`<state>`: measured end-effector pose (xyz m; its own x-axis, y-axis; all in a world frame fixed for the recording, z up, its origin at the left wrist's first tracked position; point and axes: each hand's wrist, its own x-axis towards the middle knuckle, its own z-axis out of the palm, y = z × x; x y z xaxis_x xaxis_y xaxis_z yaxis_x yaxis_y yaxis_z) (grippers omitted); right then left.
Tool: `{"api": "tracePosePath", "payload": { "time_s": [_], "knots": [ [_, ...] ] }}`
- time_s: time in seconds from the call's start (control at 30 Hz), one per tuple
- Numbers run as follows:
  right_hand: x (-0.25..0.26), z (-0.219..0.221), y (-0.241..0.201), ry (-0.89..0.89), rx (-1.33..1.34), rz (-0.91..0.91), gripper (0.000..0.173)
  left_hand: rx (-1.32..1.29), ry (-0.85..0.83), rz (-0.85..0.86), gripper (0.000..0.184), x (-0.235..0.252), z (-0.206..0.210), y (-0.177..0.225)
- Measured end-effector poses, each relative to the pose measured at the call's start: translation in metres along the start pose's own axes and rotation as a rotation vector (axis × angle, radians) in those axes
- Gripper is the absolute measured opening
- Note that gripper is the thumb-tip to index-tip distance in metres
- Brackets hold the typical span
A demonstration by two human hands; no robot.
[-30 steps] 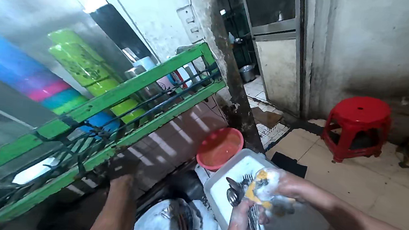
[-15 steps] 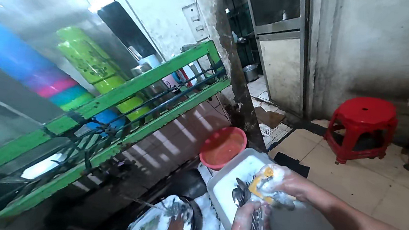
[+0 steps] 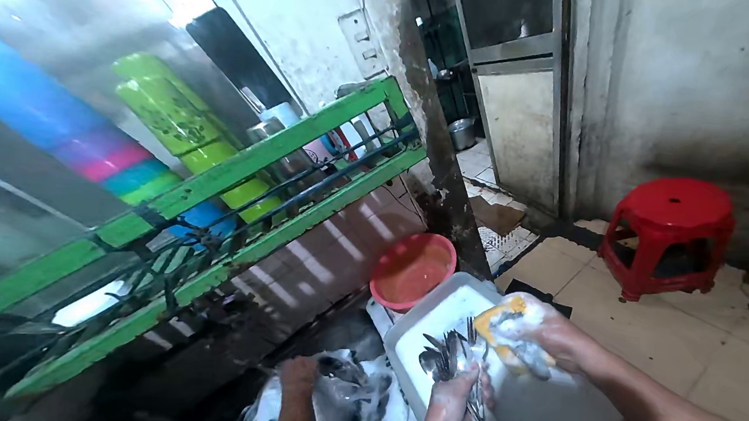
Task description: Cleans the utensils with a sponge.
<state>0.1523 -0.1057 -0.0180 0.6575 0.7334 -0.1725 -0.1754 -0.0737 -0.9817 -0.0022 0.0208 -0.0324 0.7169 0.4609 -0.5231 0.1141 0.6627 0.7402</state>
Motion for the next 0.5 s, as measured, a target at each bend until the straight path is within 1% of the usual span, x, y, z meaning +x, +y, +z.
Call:
{"api": "tracePosePath", "payload": {
  "time_s": [0.07,0.13,0.2,0.27,0.33,0.4,0.43,0.5],
  "knots": [
    [-0.001,-0.004,-0.004,-0.002,0.116,0.029,0.047,-0.002,0.042,0.005,0.017,-0.001,0.001,0.001],
    [-0.005,-0.003,-0.009,-0.048,0.083,0.038,0.046,0.010,0.075,0.009,0.015,-0.001,0.003,0.001],
    [-0.010,0.006,-0.013,-0.112,-0.109,0.040,0.045,0.060,0.117,0.024,0.011,-0.002,0.006,0.000],
    [-0.011,0.021,-0.016,-0.147,-0.326,0.040,0.039,0.131,0.145,0.056,0.007,-0.003,0.007,-0.001],
    [-0.007,0.031,-0.014,-0.102,-0.432,0.016,0.036,0.179,0.130,0.089,0.011,-0.002,0.006,-0.005],
    [0.000,0.037,-0.010,0.023,-0.499,-0.093,0.035,0.214,0.088,0.134,0.018,-0.002,0.004,-0.006],
    [0.005,0.039,-0.005,0.074,-0.530,-0.144,0.035,0.222,0.082,0.160,0.019,-0.002,0.004,-0.006],
    [0.007,0.047,0.003,0.105,-0.477,-0.176,0.038,0.212,0.087,0.201,0.017,-0.004,0.004,-0.005]
  ]
}}
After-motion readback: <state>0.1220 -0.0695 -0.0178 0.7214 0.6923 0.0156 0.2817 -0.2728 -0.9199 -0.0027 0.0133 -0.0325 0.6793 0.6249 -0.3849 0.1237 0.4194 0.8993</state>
